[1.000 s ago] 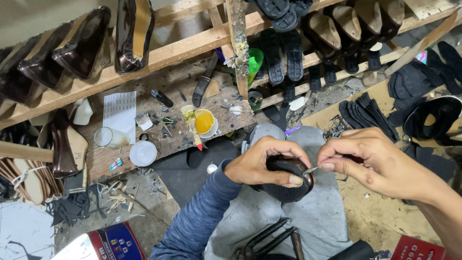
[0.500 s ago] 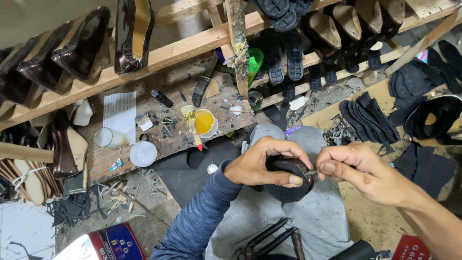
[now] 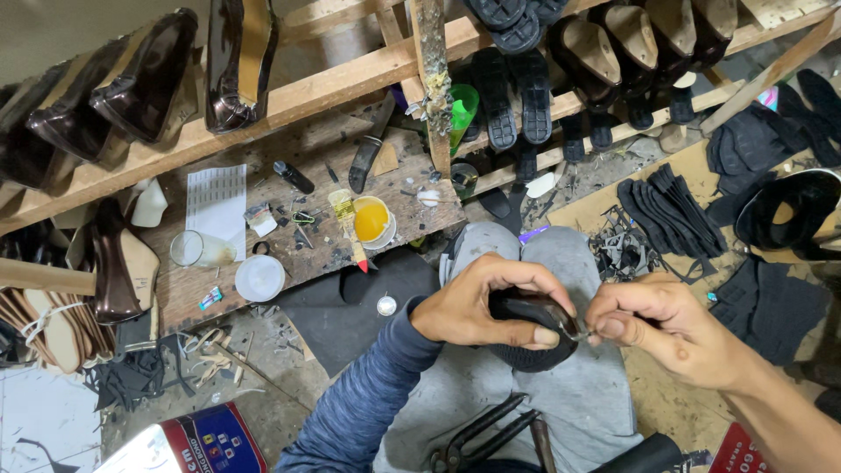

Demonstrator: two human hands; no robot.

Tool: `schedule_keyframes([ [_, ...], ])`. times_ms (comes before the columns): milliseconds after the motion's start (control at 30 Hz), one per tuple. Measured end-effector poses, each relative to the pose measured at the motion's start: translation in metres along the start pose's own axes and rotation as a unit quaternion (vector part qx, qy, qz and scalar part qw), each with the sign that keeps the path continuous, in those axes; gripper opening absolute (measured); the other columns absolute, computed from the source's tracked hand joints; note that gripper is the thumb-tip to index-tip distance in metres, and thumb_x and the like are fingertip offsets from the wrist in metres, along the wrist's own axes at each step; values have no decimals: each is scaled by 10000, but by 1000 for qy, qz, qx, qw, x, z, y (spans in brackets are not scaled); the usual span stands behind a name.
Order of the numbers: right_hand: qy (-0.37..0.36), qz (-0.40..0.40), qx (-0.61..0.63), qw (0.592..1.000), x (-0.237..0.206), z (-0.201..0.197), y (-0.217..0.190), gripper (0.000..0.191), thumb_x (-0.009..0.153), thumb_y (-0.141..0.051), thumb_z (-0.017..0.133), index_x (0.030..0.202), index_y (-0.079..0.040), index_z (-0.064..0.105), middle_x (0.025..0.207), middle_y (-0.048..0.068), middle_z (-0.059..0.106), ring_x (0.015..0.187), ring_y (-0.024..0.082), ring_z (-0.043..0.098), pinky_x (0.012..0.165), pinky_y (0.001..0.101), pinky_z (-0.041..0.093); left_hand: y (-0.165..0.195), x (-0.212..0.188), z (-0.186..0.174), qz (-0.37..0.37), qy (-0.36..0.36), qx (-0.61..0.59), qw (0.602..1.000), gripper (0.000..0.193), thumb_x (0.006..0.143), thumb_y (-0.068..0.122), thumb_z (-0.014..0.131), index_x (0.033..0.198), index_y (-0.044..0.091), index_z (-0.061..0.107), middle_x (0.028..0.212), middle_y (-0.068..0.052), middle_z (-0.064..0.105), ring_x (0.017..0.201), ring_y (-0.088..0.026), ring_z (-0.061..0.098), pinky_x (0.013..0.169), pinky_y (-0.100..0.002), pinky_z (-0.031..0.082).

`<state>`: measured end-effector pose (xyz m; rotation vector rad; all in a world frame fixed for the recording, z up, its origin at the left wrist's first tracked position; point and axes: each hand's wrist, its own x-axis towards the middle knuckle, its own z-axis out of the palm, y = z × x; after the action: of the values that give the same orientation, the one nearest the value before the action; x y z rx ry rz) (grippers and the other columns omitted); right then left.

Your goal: The person sits on the floor of a shoe workshop and attaches rubber soles to brown flat shoe uppers. They squeeze glue from a tube along the sole edge, trim and press the sole edge by hand, hammer the sole to seat it, brush on more glue, then align and press the sole onto the shoe upper.

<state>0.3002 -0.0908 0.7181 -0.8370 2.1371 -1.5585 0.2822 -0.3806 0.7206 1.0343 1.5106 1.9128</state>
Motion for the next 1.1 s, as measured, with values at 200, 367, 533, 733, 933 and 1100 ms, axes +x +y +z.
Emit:
schedule_keyframes([
  [200,8,44,161,986,-4,6,9,228,979,-129,609,856,35,709,743,45,705,580,99,535,523,263,438,0,-1,0,0,9,2,1000,299,934,121,798,1200,32,695,1020,-19,743,957,-59,673,947,-254,540],
  [367,46,66,103,991,-11,15,-2,273,815,-18,814,1036,19,659,775,10,459,637,71,401,578,242,336,-1,-4,-2,0,27,-2,1000,290,941,116,790,1194,16,691,1030,-33,737,983,-68,675,962,-251,540],
  [533,159,-4,58,986,-7,28,-19,130,888,21,709,1010,-7,674,889,19,636,738,56,558,646,210,475,-7,-2,-4,9,34,-11,999,314,946,115,781,1225,13,680,1052,-43,734,1006,-79,675,1001,-265,538],
  [733,195,24,-63,978,-4,31,-30,82,919,-24,641,978,-26,697,879,27,705,748,63,672,663,200,528,-8,-1,0,18,60,11,998,321,950,121,777,1236,20,673,1052,-42,740,1000,-75,687,988,-262,544],
  [933,166,107,-8,980,-16,35,-25,106,955,-60,734,1038,-34,673,770,25,555,683,84,491,574,236,407,-6,-6,17,24,118,44,992,309,935,108,788,1210,13,683,1085,-56,752,991,-84,702,962,-263,563],
  [1100,201,145,-106,963,-16,31,-34,97,861,-118,754,913,-36,753,671,24,697,564,97,509,487,275,394,-6,-3,30,35,156,66,985,317,928,127,795,1204,10,691,1084,-57,755,1015,-91,708,948,-262,575],
])
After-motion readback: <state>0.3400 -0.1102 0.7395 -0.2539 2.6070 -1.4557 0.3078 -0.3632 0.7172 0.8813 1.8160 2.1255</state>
